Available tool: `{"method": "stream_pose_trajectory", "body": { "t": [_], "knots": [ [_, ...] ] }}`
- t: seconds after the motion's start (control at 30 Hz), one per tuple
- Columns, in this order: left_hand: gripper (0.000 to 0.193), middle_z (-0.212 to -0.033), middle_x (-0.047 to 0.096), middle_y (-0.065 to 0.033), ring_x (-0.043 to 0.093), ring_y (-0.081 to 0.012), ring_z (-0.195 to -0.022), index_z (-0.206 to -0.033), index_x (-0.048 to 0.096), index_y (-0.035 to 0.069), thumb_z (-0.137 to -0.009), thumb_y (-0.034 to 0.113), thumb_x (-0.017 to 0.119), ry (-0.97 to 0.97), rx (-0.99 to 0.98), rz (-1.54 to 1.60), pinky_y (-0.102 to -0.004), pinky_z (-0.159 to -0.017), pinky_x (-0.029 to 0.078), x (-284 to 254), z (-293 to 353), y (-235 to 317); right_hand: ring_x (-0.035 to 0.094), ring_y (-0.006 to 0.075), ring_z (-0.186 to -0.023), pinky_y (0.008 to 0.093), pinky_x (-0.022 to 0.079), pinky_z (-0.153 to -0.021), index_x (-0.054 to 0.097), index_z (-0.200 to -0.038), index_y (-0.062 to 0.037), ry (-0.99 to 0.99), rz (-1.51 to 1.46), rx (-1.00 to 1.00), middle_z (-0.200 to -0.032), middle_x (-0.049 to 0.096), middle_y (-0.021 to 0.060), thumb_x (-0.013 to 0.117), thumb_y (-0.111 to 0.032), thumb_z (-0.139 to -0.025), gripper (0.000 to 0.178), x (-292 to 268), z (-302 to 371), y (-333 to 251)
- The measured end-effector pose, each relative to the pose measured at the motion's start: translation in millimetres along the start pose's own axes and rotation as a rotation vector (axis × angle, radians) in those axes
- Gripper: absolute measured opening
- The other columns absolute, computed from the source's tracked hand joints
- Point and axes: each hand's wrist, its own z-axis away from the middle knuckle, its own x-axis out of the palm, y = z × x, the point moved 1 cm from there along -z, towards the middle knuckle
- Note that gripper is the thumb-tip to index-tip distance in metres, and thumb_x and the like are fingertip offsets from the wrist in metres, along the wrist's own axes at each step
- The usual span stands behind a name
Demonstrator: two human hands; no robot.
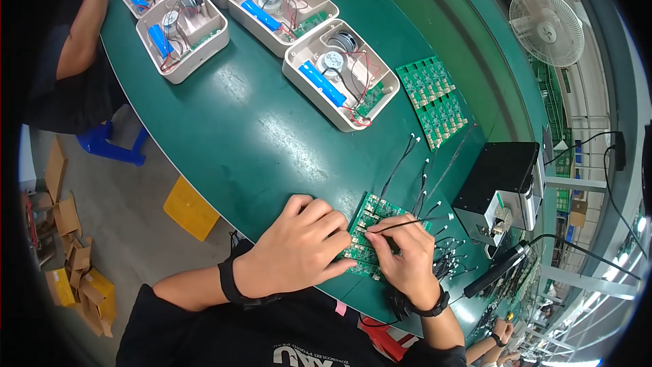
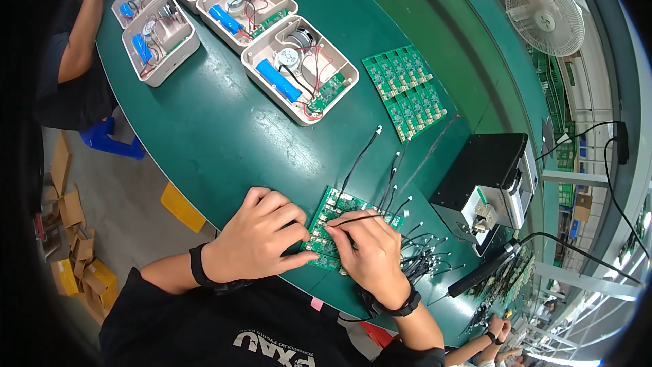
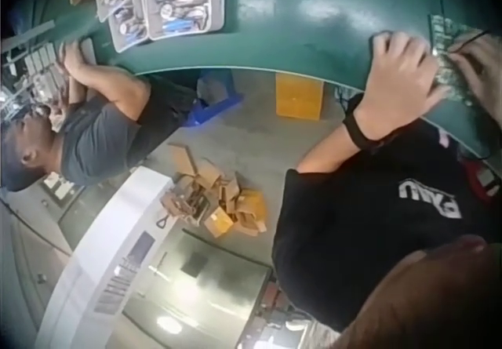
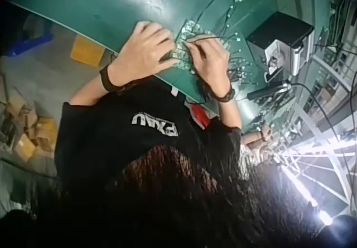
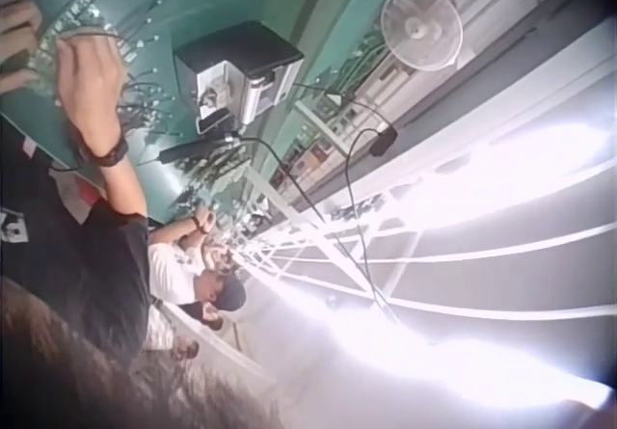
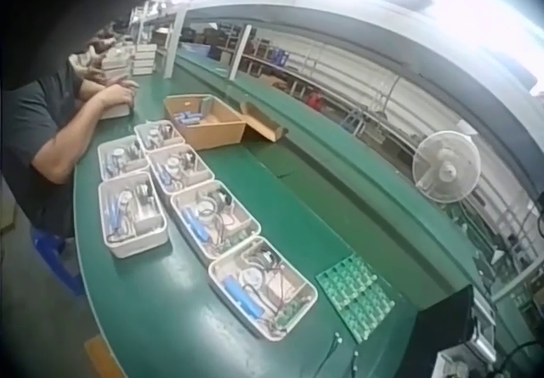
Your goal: The person assembles electronic components by plugging wires into connectors on circuit boards. They repeat this process across multiple boards, occasionally moving stacks of boards or bundles of wires.
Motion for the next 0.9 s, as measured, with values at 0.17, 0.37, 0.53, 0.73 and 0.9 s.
{"method": "stream_pose_trajectory", "body": {
  "t": [0.17, 0.37, 0.53, 0.73, 0.9],
  "knots": [
    [0.034, -0.104, 0.064, -0.0015, 0.060, -0.0243, -0.104, -0.092, 0.069, 0.013, -0.085, 0.039, 0.090, -0.030, 0.001, -0.022, -0.0442, -0.097, 0.045, -5.7, -1.2, 0.7, 0.077, 0.0283, -0.084, 0.0391, 0.059, -0.075, 0.074, -0.089, -0.0013, 0.039, 0.001, -0.065, -0.094, 0.081, 0.0099, 0.089, 0.003, -0.083, 0.017, 4.3, -10.5, -5.6],
    [0.035, -0.105, 0.061, -0.0051, 0.059, -0.0263, -0.107, -0.100, 0.069, 0.011, -0.091, 0.041, 0.084, -0.043, 0.046, -0.031, -0.0444, -0.099, 0.045, -2.4, -0.1, 0.2, 0.075, 0.0298, -0.075, 0.0402, 0.058, -0.070, 0.073, -0.086, -0.0019, 0.004, 0.121, -0.031, -0.090, 0.079, 0.0122, 0.090, -0.001, -0.084, 0.018, -6.6, -7.0, -20.0],
    [0.033, -0.104, 0.065, -0.0008, 0.061, -0.0244, -0.106, -0.091, 0.069, 0.014, -0.088, 0.041, 0.088, -0.022, 0.013, -0.007, -0.0440, -0.097, 0.043, 0.3, 3.5, 3.5, 0.074, 0.0321, -0.071, 0.0407, 0.057, -0.067, 0.072, -0.083, -0.0003, -0.180, -0.010, 0.346, -0.083, 0.077, 0.0129, 0.090, -0.003, -0.084, 0.019, -19.2, -21.5, -22.1],
    [0.033, -0.104, 0.065, -0.0027, 0.061, -0.0254, -0.106, -0.092, 0.070, 0.013, -0.087, 0.040, 0.088, -0.059, 0.009, -0.009, -0.0449, -0.097, 0.044, -4.4, -2.9, 3.5, 0.075, 0.0352, -0.074, 0.0442, 0.057, -0.067, 0.072, -0.085, -0.0039, -0.353, -0.006, 0.329, -0.076, 0.075, 0.0124, 0.091, -0.018, -0.087, 0.023, -22.7, -39.5, -5.0],
    [0.034, -0.098, 0.067, -0.0002, 0.061, -0.0262, -0.100, -0.085, 0.071, 0.014, -0.075, 0.032, 0.098, -0.059, 0.004, 0.002, -0.0452, -0.096, 0.041, -6.5, -10.4, 6.1, 0.077, 0.0360, -0.083, 0.0457, 0.058, -0.071, 0.073, -0.091, -0.0060, -0.295, 0.034, 0.305, -0.088, 0.078, 0.0117, 0.087, -0.021, -0.092, 0.021, -17.6, -34.9, -3.6]
  ]
}}
